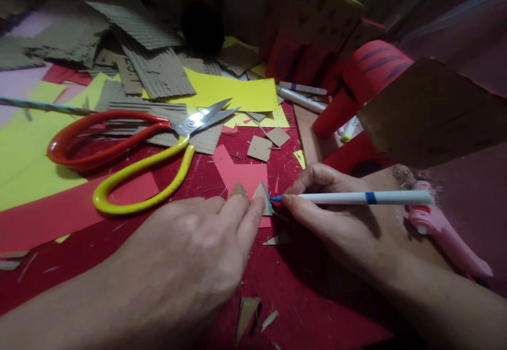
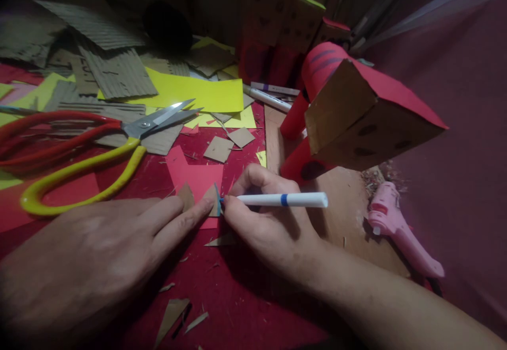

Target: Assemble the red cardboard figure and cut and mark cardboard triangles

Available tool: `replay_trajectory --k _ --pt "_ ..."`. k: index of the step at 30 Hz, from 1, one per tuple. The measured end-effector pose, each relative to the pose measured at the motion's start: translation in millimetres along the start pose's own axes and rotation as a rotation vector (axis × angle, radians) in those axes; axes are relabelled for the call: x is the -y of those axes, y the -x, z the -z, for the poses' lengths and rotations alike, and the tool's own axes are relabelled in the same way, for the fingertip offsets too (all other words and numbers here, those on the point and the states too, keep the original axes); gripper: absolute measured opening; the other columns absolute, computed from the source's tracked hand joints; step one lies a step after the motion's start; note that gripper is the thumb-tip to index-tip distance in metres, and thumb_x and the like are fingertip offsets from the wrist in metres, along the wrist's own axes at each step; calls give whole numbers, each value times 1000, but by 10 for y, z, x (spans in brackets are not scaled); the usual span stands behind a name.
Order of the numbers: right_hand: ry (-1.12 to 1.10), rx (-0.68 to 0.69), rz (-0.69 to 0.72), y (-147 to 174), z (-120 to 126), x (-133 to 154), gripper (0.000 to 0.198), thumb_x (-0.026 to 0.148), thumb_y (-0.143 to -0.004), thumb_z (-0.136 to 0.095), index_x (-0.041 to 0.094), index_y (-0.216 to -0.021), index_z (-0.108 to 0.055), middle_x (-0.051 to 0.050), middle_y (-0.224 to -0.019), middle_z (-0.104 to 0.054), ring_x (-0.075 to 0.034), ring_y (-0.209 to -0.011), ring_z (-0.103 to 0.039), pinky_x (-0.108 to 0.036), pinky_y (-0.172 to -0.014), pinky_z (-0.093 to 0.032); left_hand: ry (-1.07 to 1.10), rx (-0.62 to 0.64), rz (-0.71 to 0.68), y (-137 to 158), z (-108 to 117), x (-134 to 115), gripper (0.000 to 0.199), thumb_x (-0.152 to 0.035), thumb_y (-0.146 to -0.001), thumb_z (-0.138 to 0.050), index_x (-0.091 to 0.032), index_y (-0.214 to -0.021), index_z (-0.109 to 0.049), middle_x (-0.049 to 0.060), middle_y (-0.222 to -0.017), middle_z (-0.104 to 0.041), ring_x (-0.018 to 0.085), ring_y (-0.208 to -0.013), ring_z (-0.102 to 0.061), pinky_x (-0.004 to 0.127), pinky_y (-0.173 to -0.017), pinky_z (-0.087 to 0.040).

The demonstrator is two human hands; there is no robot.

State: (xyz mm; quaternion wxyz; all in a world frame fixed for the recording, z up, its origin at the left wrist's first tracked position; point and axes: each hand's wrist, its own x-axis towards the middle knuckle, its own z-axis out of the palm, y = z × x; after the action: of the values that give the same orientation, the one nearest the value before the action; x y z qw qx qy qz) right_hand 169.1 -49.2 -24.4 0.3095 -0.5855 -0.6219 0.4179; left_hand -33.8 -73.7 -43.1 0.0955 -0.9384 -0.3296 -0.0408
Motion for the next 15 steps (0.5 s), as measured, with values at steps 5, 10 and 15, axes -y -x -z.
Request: replay_trajectory --k 5,10,15 --pt "33 2 -2 -2 5 -2 18 13 -75 -67 21 -63 -55 3 -54 -60 -11 -48 -53 -19 -41 -38 49 -3 41 6 -8 4 50 -6 -86 -43 -4 -134 -56 12 -89 -69 25 -69 -63 37 -60 -48" --pt "-26 -20 23 -7 -11 -18 18 18 -78 -70 21 -66 -57 2 -57 -64 -12 -51 -60 -19 -43 -44 87 2 7 12 -19 14 57 -29 -90 -50 -2 -140 -50 16 -95 -70 27 -72 -64 38 -61 -49" --pt "-134 13 -22 -5 -37 -49 16 26 -84 -71 21 -73 -60 1 -62 -68 -14 -54 -66 -22 -47 -51 37 11 -19 16 -24 14 64 -35 -90 -52 2 -142 -47 20 -98 -69 31 -72 -64 41 -59 -50"
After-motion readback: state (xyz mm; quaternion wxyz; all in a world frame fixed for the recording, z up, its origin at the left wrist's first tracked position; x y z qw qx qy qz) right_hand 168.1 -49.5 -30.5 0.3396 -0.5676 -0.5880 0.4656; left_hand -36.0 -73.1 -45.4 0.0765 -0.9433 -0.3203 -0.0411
